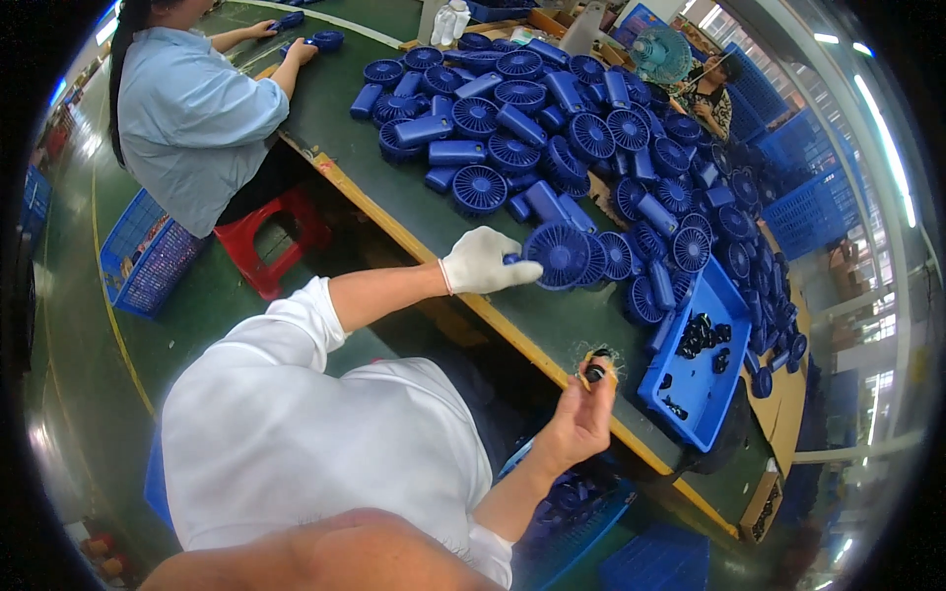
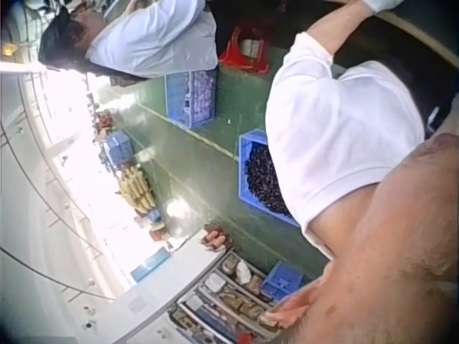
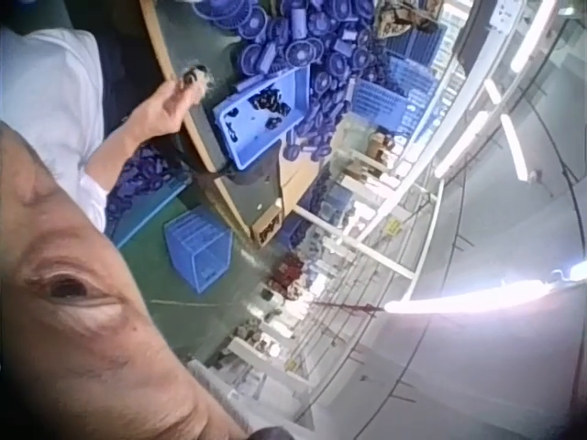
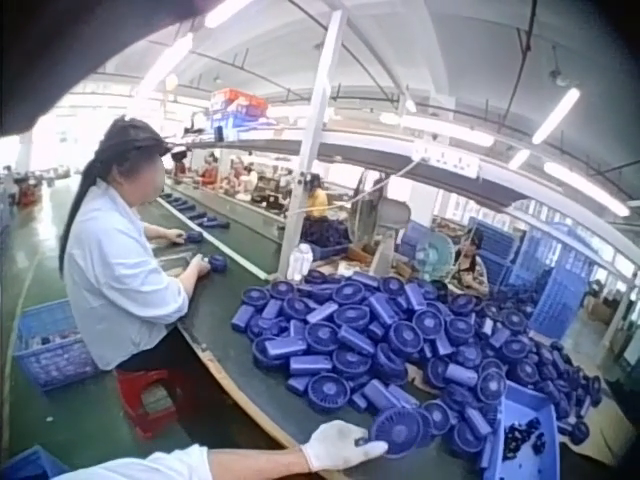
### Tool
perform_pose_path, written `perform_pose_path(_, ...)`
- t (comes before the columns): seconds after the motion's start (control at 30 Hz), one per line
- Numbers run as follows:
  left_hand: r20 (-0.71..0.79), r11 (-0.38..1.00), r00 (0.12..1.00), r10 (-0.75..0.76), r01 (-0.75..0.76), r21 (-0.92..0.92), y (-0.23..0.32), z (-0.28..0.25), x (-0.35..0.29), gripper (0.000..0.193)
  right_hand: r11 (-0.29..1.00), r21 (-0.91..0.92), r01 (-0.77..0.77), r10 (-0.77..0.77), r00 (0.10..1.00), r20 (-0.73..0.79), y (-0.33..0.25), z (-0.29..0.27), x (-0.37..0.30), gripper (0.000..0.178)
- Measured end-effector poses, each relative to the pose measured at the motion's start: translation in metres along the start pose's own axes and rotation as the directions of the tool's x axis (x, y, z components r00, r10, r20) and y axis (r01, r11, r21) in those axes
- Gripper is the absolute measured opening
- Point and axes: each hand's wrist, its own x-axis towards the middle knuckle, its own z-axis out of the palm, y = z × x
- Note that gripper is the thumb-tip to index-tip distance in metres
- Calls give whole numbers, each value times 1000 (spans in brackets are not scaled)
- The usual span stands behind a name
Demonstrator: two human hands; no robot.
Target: The person assembles handheld fans by picking up a fan body and a black component, fitting the component onto the fan, and placing the assembled unit into a blue crate.
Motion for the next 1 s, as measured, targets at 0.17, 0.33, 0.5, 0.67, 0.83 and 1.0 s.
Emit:
perform_pose_path(0.17, 208, 544, 957, -203, 286, -788, 20, 2, -34, 41, 997, 71, -32, 35, 999, -34, 4, 21, -24, 30)
perform_pose_path(0.33, 147, 475, 989, -12, 135, -870, 44, -3, -66, 35, 974, 223, 26, -13, 998, -59, -10, 45, -30, 15)
perform_pose_path(0.5, 85, 704, 995, 43, 30, -710, 55, -13, -78, 37, 895, 419, -153, 89, 982, 168, -9, 44, -37, 29)
perform_pose_path(0.67, 51, 912, 977, 207, -174, -372, 62, -12, -81, 48, 889, 385, -250, 214, 967, 134, 7, 38, -42, 19)
perform_pose_path(0.83, 235, 934, 957, 171, -82, -349, 56, 7, -71, 47, 939, 208, -275, 279, 960, 12, 25, 26, -47, 13)
perform_pose_path(1.0, 231, 859, 961, 151, -11, -513, 48, 29, -48, 31, 882, 141, -450, 466, 878, -109, 41, 26, -31, 24)
